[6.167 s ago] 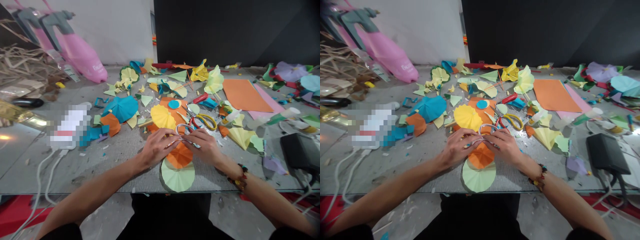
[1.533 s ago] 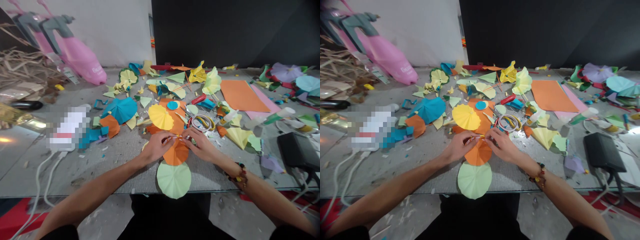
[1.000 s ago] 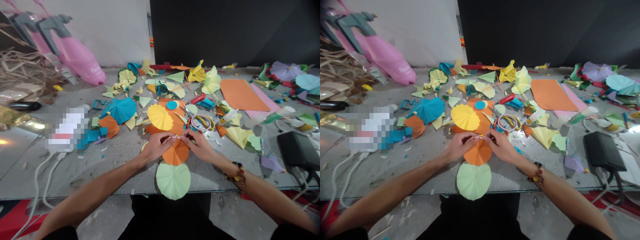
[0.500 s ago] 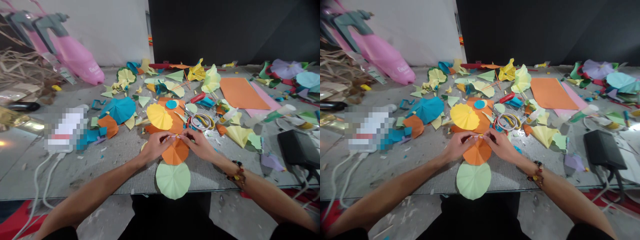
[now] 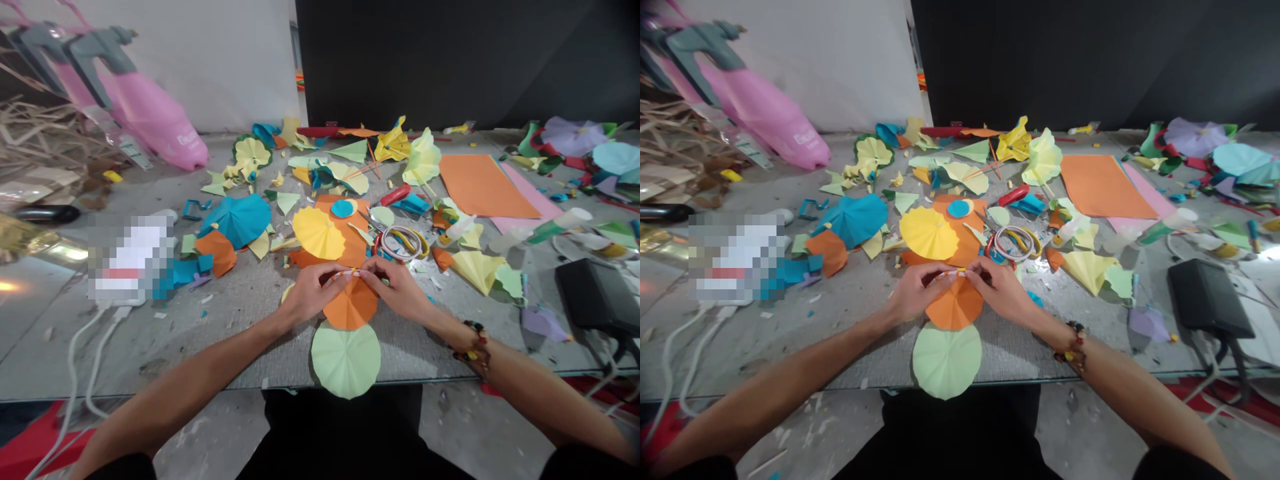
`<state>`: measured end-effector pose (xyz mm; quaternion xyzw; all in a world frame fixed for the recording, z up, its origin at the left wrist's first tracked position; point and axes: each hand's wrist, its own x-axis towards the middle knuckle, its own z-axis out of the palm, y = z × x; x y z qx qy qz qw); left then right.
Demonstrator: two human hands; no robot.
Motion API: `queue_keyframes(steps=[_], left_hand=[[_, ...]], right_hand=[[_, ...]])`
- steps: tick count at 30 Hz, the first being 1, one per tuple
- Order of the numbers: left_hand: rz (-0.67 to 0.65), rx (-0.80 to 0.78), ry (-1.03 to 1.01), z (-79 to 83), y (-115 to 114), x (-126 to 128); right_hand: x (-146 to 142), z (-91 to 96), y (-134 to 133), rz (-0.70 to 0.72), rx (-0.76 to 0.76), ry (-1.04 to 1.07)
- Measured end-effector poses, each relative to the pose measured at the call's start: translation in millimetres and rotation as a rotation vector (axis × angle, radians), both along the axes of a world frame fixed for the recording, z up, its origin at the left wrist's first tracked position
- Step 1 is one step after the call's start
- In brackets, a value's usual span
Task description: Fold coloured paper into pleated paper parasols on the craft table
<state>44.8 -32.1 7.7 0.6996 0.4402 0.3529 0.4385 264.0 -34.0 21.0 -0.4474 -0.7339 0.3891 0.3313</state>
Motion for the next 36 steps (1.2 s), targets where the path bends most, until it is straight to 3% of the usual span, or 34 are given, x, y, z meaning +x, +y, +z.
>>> queue_keyframes(steps=[6, 24, 36], left_hand=[[0.008, -0.049, -0.064, 1.4, -2.3, 2.0], [0.086, 0.045, -0.048, 4.8, -6.9, 2.5], [0.146, 0.042, -0.081, 0.7, -5.6, -0.6]], right_hand=[[-1.9, 1.7, -1.0, 0.0, -0.029, 0.002], [-2.8, 6.6, -2.8, -0.034, 0.043, -0.032], [3.2, 7.6, 2.2, -0.027, -0.099, 0.124]])
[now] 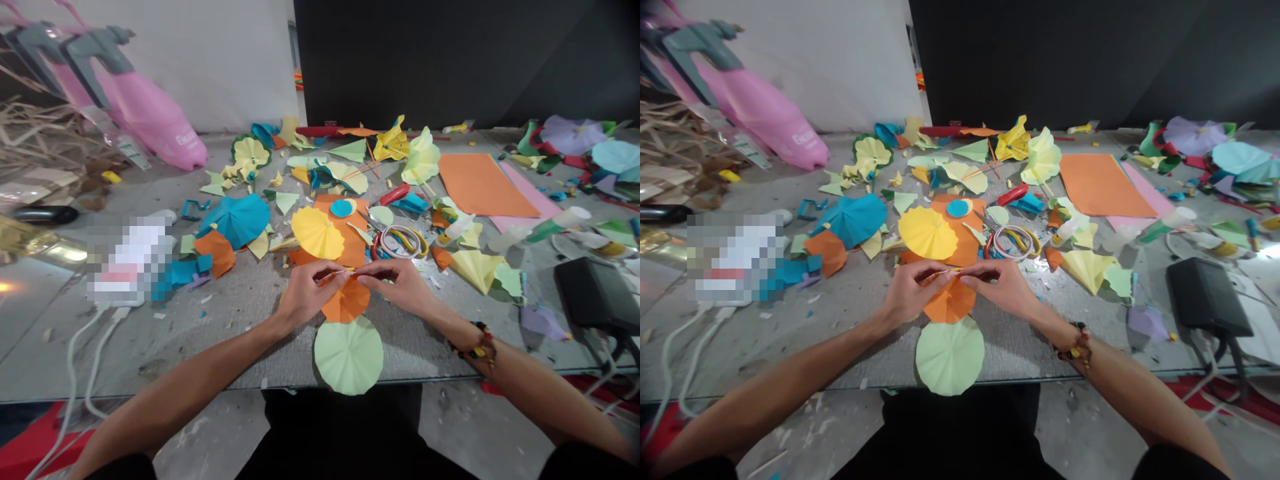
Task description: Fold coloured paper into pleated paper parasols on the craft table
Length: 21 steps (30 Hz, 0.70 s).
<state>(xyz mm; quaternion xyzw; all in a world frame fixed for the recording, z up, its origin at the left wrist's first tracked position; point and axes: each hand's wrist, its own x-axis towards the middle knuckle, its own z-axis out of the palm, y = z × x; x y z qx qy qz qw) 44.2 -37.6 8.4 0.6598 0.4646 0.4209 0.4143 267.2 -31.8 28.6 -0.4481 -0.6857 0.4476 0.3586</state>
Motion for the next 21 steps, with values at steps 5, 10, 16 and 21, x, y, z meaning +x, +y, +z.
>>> queue_keyframes(steps=[5, 10, 16, 21], left_hand=[[-0.011, -0.021, -0.01, 3.6, 0.7, -0.4], [0.019, -0.004, -0.027, 3.5, 0.9, 0.5], [0.007, -0.008, -0.033, 2.2, 1.3, 0.6], [-0.054, -0.002, -0.043, 1.3, -0.5, 2.2]], right_hand=[[0.3, -0.6, 0.7, -0.018, -0.001, 0.026], [1.4, -2.0, 2.4, -0.019, 0.006, 0.025], [0.1, -2.7, 1.9, -0.041, 0.003, 0.044], [-2.6, -4.6, -0.9, -0.038, 0.02, 0.087]])
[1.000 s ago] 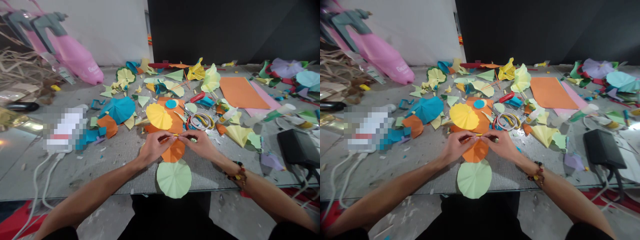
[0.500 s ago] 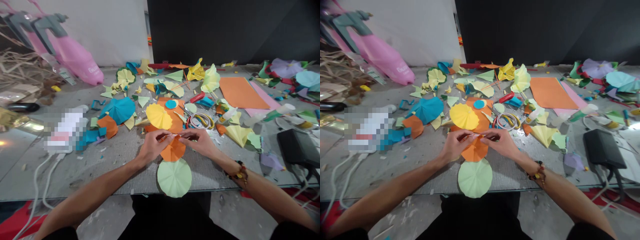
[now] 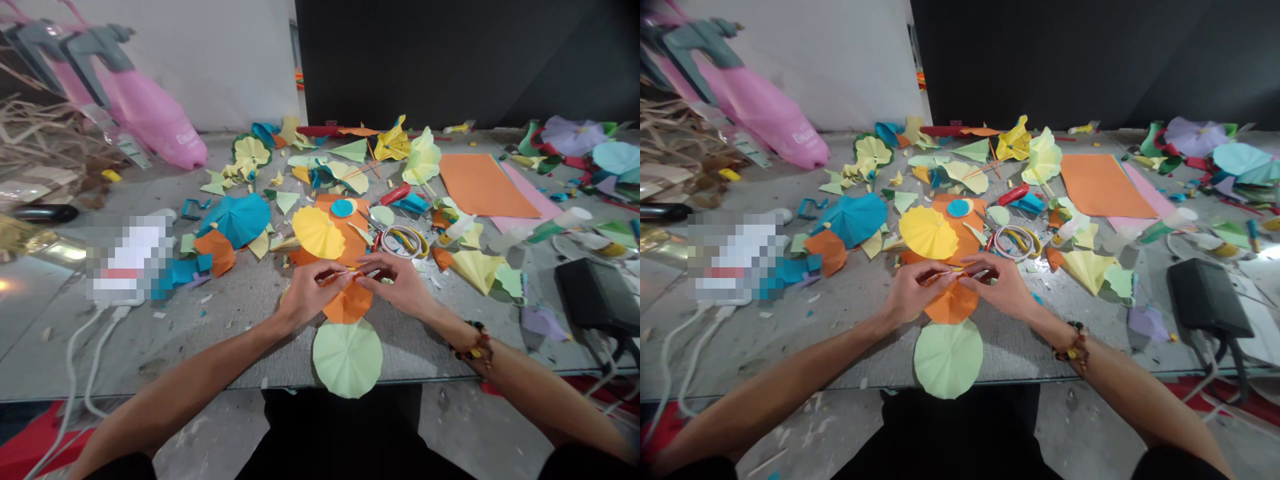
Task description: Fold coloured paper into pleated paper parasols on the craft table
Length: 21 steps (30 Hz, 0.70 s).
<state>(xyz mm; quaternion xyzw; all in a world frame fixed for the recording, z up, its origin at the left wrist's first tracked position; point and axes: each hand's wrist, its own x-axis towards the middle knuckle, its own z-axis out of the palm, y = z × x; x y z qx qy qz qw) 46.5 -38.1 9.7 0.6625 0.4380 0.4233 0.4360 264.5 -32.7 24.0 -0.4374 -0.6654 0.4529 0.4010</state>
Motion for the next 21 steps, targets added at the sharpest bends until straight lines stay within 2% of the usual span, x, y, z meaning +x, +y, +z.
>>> queue_keyframes(steps=[6, 11, 14, 17, 18, 21], left_hand=[[-0.02, 0.095, 0.113, 5.4, -5.4, 3.7], [-0.005, 0.232, 0.232, 4.4, -5.9, 2.4], [0.004, 0.303, 0.307, 0.1, -3.7, -0.3], [0.002, 0.367, 0.404, -3.0, -1.8, -2.5], [0.002, 0.397, 0.44, -3.6, -1.4, -2.9], [0.012, 0.481, 0.512, -4.3, -1.0, -3.3]], right_hand=[[-4.1, -1.6, -5.8, -0.011, 0.062, 0.005], [-1.5, 2.1, -8.8, 0.045, 0.144, -0.071], [10.8, 4.7, -2.0, 0.012, 0.31, -0.274], [28.7, 1.4, 11.5, -0.183, 0.572, -0.603], [34.2, -1.1, 16.2, -0.232, 0.605, -0.699], [45.6, -9.8, 27.4, -0.238, 0.557, -0.862]])
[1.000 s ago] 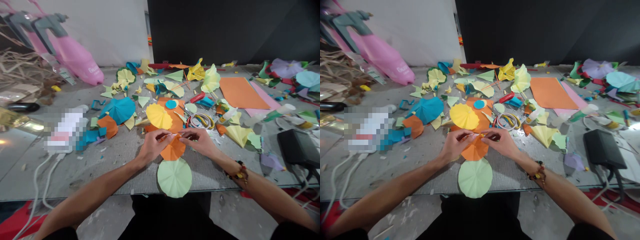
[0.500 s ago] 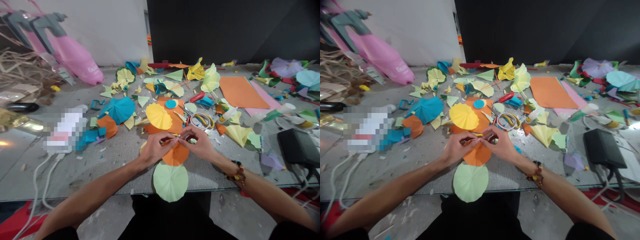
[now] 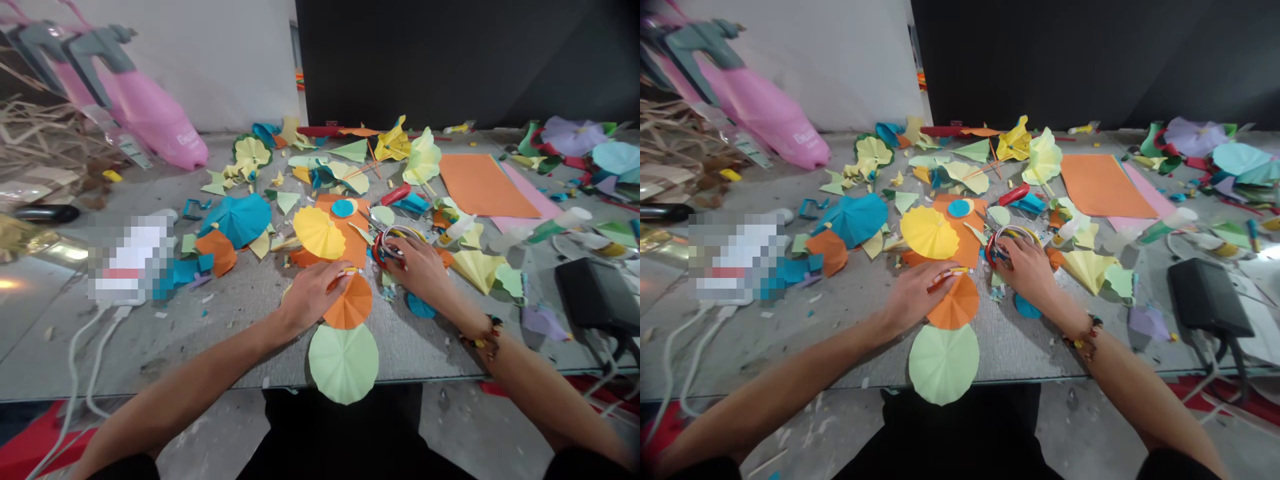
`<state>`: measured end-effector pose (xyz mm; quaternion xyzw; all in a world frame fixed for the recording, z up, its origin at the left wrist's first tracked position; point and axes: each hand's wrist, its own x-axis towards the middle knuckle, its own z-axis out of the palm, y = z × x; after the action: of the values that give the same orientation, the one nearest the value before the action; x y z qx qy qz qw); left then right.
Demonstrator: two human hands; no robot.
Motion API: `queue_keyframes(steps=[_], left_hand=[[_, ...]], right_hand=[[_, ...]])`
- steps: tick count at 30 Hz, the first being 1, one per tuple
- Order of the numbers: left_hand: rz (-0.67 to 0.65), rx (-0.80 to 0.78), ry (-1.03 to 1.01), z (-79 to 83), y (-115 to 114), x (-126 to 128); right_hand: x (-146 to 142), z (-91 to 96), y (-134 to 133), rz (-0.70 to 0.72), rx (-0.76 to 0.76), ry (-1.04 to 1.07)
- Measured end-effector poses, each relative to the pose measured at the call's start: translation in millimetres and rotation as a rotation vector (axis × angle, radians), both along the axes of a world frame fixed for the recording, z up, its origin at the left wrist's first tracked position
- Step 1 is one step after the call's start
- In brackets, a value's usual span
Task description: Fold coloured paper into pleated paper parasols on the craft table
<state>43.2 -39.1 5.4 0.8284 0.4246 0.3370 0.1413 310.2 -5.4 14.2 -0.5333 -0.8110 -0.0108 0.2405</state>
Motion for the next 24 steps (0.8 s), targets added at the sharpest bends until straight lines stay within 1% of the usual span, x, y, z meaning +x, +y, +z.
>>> queue_keyframes(steps=[2, 4, 6, 8, 11, 14, 16, 18, 20, 24], left_hand=[[-0.003, 0.035, 0.015, 0.1, 0.0, 0.3], [-0.014, 0.066, 0.029, 0.4, -0.1, 0.5], [-0.031, 0.119, 0.033, 0.7, 0.0, 0.5], [-0.047, 0.184, 0.025, 1.0, 0.0, 0.3], [-0.053, 0.257, -0.002, 2.2, -0.9, -0.2], [-0.034, 0.304, -0.029, 4.2, -2.3, -0.3], [-0.016, 0.334, -0.033, 5.7, -2.9, -0.4], [-0.011, 0.351, -0.029, 7.3, -2.9, -0.8], [-0.032, 0.349, -0.028, 8.7, -2.6, -1.6], [-0.076, 0.37, -0.058, 10.6, -2.5, -2.4]], right_hand=[[3.0, -4.0, 3.3, -0.037, -0.041, -0.006], [3.6, -4.9, 3.7, -0.073, -0.045, -0.015], [2.9, -2.9, 2.0, -0.099, -0.018, -0.034], [1.3, 1.1, -0.9, -0.097, 0.02, -0.029], [-3.1, 7.6, -7.2, -0.022, 0.097, 0.055], [-10.5, 12.7, -16.1, 0.148, 0.136, 0.162], [-17.1, 15.1, -23.2, 0.287, 0.109, 0.217], [-24.3, 16.6, -30.0, 0.366, 0.052, 0.256], [-30.3, 17.1, -34.9, 0.398, 0.013, 0.279], [-34.8, 15.4, -36.8, 0.368, 0.006, 0.294]])
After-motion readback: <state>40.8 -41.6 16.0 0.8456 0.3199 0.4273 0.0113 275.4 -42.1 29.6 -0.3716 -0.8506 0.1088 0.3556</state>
